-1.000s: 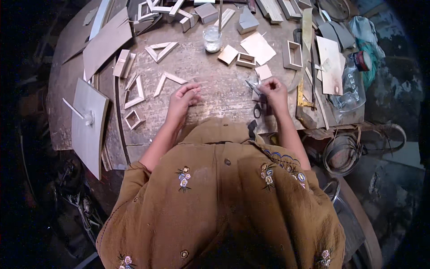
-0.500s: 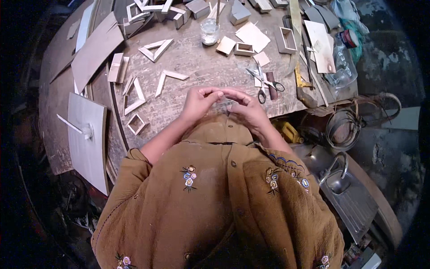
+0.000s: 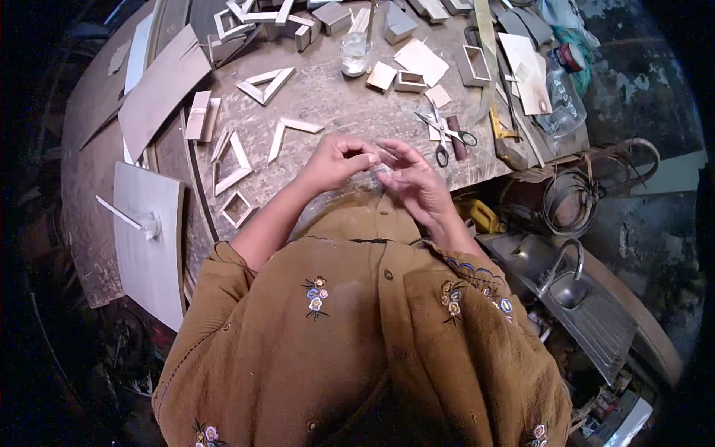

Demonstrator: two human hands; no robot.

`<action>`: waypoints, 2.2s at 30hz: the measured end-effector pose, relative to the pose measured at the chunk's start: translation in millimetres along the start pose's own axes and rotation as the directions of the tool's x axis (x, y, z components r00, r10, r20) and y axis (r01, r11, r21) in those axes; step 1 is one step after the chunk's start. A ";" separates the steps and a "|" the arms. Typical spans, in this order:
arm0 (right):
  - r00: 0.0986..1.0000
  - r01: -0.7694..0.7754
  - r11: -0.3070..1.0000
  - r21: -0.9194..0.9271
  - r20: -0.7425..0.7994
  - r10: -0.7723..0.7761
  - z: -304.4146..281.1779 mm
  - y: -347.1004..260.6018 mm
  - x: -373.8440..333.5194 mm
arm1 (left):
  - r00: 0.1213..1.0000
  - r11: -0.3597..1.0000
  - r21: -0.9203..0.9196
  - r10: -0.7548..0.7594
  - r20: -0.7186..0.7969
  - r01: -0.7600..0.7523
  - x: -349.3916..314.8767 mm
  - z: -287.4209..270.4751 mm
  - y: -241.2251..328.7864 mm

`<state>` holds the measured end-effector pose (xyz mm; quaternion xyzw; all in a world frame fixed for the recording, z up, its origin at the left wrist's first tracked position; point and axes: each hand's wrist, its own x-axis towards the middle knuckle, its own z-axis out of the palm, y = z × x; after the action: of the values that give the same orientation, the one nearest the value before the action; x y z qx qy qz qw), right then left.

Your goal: Assembling and sanding small wooden components to create miniature boxes.

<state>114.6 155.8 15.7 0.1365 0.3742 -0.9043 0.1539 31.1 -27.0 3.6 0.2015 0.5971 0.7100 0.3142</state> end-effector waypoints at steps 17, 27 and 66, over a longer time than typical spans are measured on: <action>0.549 -0.059 0.337 -0.940 -0.312 -0.775 -193.1 -45.3 -8.0 | 0.929 0.962 0.080 -0.227 -0.292 0.260 -15.9 -56.6 -48.8; 0.761 -0.229 -0.068 -0.971 -0.135 -0.634 -176.5 -63.1 32.8 | 0.986 0.636 0.770 0.153 -0.060 -0.051 46.8 -29.3 -17.1; 0.513 0.443 0.730 -0.521 -0.520 -0.683 -205.9 -147.9 90.3 | 0.952 0.872 -0.413 -0.303 -0.037 0.261 126.0 -2.3 18.4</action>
<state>2.8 387.4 -63.7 0.3005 0.5687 -0.7120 -0.2817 -65.1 56.2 9.8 0.0072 0.4756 0.7735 0.4189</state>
